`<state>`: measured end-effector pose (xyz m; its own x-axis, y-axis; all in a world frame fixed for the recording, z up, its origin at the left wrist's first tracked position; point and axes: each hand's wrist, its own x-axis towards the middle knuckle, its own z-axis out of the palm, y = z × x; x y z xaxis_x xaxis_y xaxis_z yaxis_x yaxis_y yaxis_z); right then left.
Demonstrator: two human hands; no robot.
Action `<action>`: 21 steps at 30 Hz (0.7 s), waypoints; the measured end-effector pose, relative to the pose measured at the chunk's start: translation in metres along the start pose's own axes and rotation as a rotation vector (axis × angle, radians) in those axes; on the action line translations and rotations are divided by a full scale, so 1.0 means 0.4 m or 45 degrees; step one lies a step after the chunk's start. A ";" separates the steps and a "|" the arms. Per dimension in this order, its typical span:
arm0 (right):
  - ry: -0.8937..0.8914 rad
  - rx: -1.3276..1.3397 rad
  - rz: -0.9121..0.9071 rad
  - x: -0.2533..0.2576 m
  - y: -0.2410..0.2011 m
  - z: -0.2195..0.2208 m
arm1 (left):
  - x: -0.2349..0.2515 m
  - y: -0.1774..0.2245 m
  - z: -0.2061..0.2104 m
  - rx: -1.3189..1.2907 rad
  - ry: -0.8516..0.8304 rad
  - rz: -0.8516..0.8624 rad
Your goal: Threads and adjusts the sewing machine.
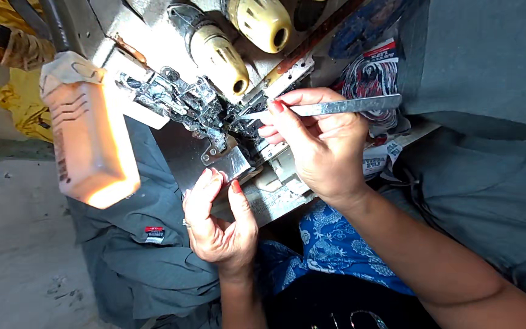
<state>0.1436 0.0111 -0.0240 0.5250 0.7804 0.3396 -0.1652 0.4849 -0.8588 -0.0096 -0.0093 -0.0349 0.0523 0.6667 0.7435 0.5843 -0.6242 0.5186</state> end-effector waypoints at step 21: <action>0.142 -0.065 0.023 0.020 0.021 0.049 | -0.001 -0.004 -0.002 -0.008 -0.013 0.007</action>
<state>0.1298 0.0290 -0.0210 0.6125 0.7385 0.2819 -0.1341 0.4486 -0.8836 -0.0112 -0.0090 -0.0356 0.0642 0.6671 0.7422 0.5787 -0.6308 0.5170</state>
